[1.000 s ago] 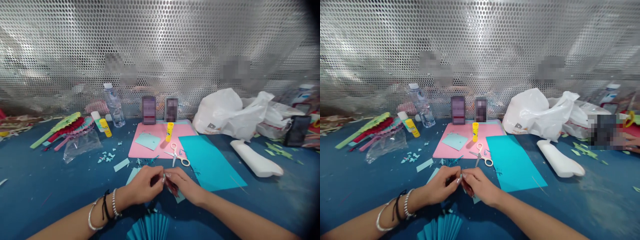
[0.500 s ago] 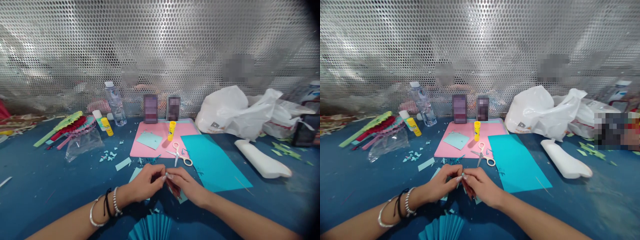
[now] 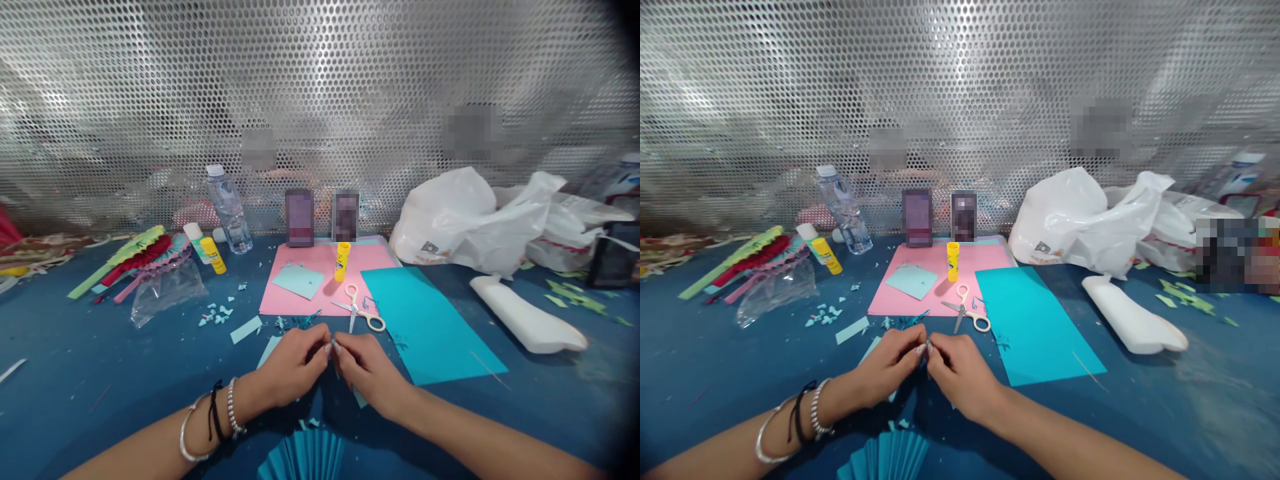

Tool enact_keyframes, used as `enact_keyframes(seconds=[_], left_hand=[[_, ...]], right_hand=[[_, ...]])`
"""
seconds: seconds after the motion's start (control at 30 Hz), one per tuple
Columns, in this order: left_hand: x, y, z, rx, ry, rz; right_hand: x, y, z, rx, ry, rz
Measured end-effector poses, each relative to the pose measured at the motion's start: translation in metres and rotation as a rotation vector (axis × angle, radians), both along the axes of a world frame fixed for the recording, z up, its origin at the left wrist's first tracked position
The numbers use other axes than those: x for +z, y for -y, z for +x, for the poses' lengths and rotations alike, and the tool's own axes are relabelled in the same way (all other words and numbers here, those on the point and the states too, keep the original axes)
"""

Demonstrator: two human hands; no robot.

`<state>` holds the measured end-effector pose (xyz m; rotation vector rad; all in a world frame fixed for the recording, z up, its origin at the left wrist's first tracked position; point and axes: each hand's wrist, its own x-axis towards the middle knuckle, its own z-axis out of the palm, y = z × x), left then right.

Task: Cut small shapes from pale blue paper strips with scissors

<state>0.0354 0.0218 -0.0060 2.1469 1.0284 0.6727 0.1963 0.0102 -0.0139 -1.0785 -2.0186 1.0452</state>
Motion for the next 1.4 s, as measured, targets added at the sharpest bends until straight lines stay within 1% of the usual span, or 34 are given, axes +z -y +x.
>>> enact_keyframes(seconds=[0.17,0.37,0.57,0.67,0.8,1.1,1.4], left_hand=[[0.0008,-0.0013,-0.0009,-0.015,0.011,-0.059],[0.0024,-0.0010,-0.0015,-0.034,0.019,-0.063],[0.0029,-0.0015,-0.0009,-0.048,0.023,-0.092],[0.0022,-0.0013,-0.0012,-0.041,0.044,-0.099],[0.0010,-0.0008,-0.0018,-0.034,0.077,-0.087],[0.0016,0.0012,-0.0028,-0.031,0.085,-0.067],[0.0016,0.0008,-0.0022,-0.024,0.004,-0.008]], right_hand=[[0.0000,-0.0003,0.0000,-0.002,-0.002,-0.024],[0.0029,0.0014,-0.0013,0.003,0.057,0.007],[0.0044,0.0002,-0.0014,0.018,0.001,-0.019],[0.0038,0.0005,-0.0012,0.020,-0.045,-0.072],[0.0027,0.0013,-0.0010,0.003,-0.117,-0.143],[0.0020,0.0010,-0.0002,0.009,-0.137,-0.139],[0.0024,0.0006,-0.0002,-0.038,-0.119,-0.140]])
